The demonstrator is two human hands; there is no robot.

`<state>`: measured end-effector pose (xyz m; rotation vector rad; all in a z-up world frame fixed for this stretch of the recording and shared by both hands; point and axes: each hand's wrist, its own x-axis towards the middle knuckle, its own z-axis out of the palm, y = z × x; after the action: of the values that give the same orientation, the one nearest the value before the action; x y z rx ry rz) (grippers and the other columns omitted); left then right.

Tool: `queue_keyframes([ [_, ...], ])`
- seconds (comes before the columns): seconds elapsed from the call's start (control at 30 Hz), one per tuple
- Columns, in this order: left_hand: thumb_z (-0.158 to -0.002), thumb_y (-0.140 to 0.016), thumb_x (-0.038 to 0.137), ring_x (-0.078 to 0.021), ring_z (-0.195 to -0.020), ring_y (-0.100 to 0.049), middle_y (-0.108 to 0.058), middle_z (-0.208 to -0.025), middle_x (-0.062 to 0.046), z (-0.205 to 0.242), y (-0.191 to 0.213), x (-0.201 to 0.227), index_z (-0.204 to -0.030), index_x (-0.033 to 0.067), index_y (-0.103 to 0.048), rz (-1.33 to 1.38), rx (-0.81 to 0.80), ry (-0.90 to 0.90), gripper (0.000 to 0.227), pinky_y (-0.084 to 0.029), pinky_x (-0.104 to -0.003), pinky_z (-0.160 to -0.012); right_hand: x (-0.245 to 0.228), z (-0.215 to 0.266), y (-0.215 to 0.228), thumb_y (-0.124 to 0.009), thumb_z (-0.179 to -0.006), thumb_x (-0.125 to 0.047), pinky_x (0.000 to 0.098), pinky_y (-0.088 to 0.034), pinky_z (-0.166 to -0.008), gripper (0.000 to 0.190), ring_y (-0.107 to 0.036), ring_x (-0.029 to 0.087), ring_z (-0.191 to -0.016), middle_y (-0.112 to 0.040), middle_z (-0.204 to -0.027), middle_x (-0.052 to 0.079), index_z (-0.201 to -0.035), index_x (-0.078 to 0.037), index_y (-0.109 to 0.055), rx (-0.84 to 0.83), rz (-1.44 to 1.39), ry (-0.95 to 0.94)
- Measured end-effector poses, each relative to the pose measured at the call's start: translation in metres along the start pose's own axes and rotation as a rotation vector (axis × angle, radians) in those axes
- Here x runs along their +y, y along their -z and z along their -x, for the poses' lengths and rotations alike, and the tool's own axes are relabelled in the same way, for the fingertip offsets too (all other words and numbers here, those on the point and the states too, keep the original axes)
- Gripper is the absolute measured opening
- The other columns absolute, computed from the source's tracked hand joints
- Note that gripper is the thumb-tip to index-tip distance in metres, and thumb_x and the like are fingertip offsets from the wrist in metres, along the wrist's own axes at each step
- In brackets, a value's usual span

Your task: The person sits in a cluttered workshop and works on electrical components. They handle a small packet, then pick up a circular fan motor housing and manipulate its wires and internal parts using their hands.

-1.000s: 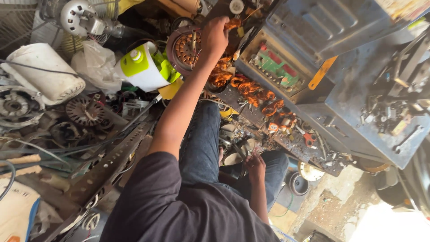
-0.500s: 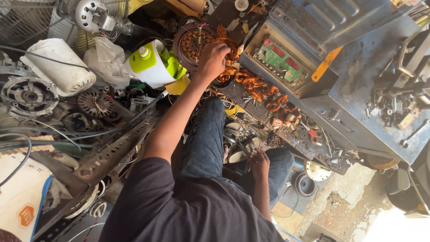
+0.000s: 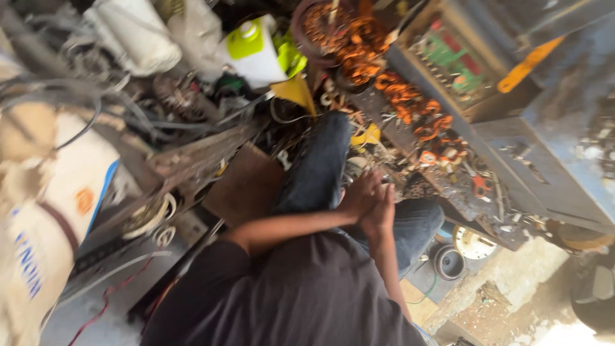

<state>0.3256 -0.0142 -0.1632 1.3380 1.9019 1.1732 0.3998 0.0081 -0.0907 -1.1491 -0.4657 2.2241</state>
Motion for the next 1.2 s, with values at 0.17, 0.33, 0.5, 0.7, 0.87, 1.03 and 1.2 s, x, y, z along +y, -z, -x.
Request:
queue_keyframes([
  [0.17,-0.103,-0.053,0.054,-0.0370,-0.145,-0.044,-0.048,-0.154,-0.025,-0.040,0.007,-0.082,-0.159,0.0021,-0.033,0.588,0.126,0.284,0.079,-0.033,-0.044,-0.119,-0.048,0.076,-0.020,-0.039,-0.119,-0.053,0.0442,-0.039,-0.110,0.066,-0.052,0.036,-0.131,-0.053,-0.144,0.026,-0.153,0.004,-0.044,-0.559,0.212,0.199],
  [0.33,-0.098,-0.057,0.052,-0.0223,-0.138,-0.045,-0.046,-0.155,-0.011,-0.035,0.006,-0.009,-0.164,0.0058,-0.027,1.358,-0.119,0.466,0.086,-0.038,-0.038,-0.112,-0.007,0.043,-0.007,-0.049,-0.109,-0.034,0.0516,-0.028,-0.126,0.070,-0.027,0.043,-0.157,-0.028,-0.169,0.026,-0.164,0.002,-0.026,-0.250,1.291,0.939],
  [0.5,-0.078,-0.081,0.024,-0.0269,-0.135,-0.059,-0.060,-0.146,-0.007,0.006,0.114,0.110,-0.126,0.0126,-0.068,0.209,-0.408,-0.462,0.051,-0.045,-0.043,-0.112,0.042,-0.016,0.072,-0.058,-0.102,-0.029,0.0438,-0.038,-0.113,0.056,-0.043,0.033,-0.137,-0.045,-0.147,0.020,-0.147,0.000,-0.042,-0.059,1.399,0.816],
  [0.7,-0.084,-0.078,0.021,-0.0284,-0.119,-0.066,-0.069,-0.123,-0.007,0.002,0.159,0.115,-0.116,0.0094,-0.074,0.010,-0.510,-0.464,0.035,-0.051,-0.043,-0.106,0.036,-0.043,0.120,-0.068,-0.095,-0.023,0.0344,-0.049,-0.097,0.039,-0.063,0.022,-0.112,-0.067,-0.120,0.012,-0.128,-0.002,-0.062,0.106,1.236,0.505],
  [0.87,-0.076,-0.074,0.007,-0.0325,-0.115,-0.066,-0.068,-0.121,-0.014,-0.022,0.190,0.061,-0.102,0.0062,-0.073,-0.263,-0.101,-0.519,0.026,-0.052,-0.043,-0.099,0.036,-0.041,0.110,-0.073,-0.093,-0.017,0.0305,-0.055,-0.088,0.027,-0.073,0.017,-0.098,-0.078,-0.103,0.009,-0.114,-0.002,-0.073,0.164,1.094,0.452],
  [1.03,-0.087,-0.074,0.035,-0.0386,-0.142,-0.035,-0.039,-0.154,-0.017,-0.030,0.184,0.009,-0.136,0.0140,-0.060,-0.494,-0.219,-0.068,0.055,-0.029,-0.059,-0.114,0.039,-0.048,0.110,-0.073,-0.091,-0.014,0.0293,-0.055,-0.090,0.031,-0.074,0.016,-0.102,-0.078,-0.108,0.010,-0.118,0.000,-0.072,0.103,1.149,0.444],
  [1.2,-0.087,-0.069,0.054,-0.0412,-0.156,-0.004,-0.002,-0.171,-0.011,-0.041,0.153,-0.017,-0.156,0.0245,-0.041,-0.665,-0.395,0.119,0.081,-0.008,-0.069,-0.122,0.034,-0.049,0.112,-0.071,-0.092,-0.013,0.0293,-0.053,-0.093,0.032,-0.072,0.016,-0.107,-0.077,-0.114,0.010,-0.122,-0.001,-0.071,-0.043,1.085,0.366],
])
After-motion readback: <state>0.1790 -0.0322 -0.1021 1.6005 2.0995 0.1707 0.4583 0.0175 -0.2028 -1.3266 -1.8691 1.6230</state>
